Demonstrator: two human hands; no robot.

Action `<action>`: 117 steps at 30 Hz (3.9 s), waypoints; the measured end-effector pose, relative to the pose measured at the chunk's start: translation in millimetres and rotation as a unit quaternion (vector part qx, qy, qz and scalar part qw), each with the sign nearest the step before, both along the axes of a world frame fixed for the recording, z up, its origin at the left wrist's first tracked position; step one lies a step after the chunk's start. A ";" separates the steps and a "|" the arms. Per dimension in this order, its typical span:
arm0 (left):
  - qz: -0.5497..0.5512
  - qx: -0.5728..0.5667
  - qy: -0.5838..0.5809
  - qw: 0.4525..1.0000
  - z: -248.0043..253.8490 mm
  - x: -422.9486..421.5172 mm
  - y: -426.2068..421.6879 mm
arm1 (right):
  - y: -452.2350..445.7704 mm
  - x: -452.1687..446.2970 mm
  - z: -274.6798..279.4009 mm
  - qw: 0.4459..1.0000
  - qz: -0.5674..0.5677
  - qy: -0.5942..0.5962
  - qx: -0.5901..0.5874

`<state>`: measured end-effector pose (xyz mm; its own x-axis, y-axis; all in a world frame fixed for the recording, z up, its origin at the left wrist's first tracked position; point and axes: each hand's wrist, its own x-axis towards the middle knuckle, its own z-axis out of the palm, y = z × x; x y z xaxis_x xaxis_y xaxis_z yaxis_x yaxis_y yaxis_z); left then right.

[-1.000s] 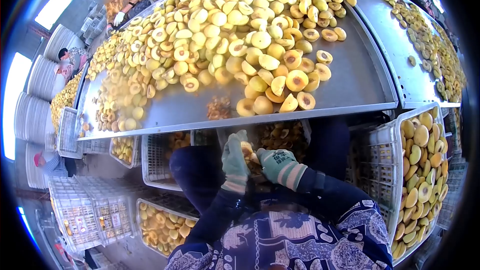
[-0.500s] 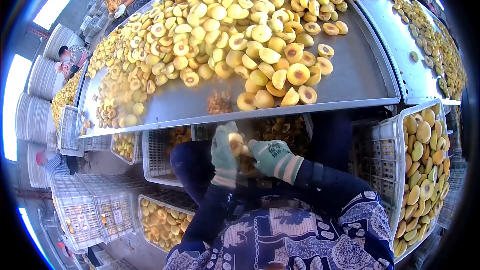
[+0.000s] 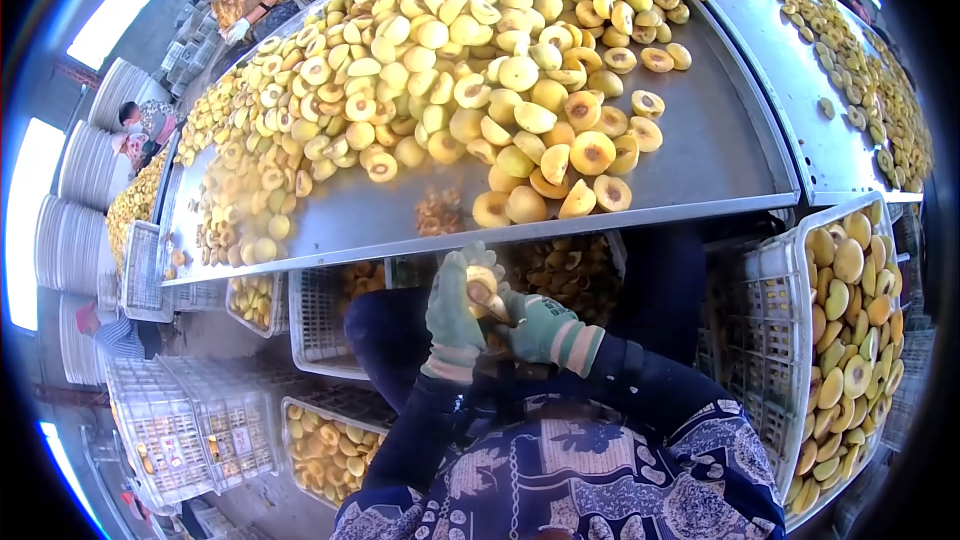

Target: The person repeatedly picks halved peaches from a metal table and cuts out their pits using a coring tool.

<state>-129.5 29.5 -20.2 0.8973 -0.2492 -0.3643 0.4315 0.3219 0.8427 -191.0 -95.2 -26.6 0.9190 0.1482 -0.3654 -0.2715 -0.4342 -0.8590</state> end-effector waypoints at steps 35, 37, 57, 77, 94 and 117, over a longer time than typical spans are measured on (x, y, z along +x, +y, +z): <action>-0.082 -0.060 0.070 0.992 20.3 -10.7 -20.3 | 14.0 -41.4 -22.4 0.356 0.094 0.256 0.894; -0.061 -0.050 0.046 0.996 9.5 -10.4 -21.4 | 13.0 -40.6 -18.9 0.366 0.087 0.242 0.894; -0.077 0.601 -0.537 0.588 30.0 100.8 74.1 | -13.4 8.5 -22.3 0.864 -0.266 0.202 0.378; -0.082 0.024 -0.213 0.973 -10.6 55.3 -15.1 | -6.1 -12.7 39.3 0.912 -0.242 -0.044 0.327; -0.019 -0.061 -0.125 0.990 23.9 -15.0 -22.8 | -2.5 -26.5 27.7 0.985 -0.104 -0.132 0.037; -0.024 -0.086 -0.092 0.992 5.5 -20.9 -26.9 | -22.4 -36.0 17.8 0.668 0.013 0.271 0.693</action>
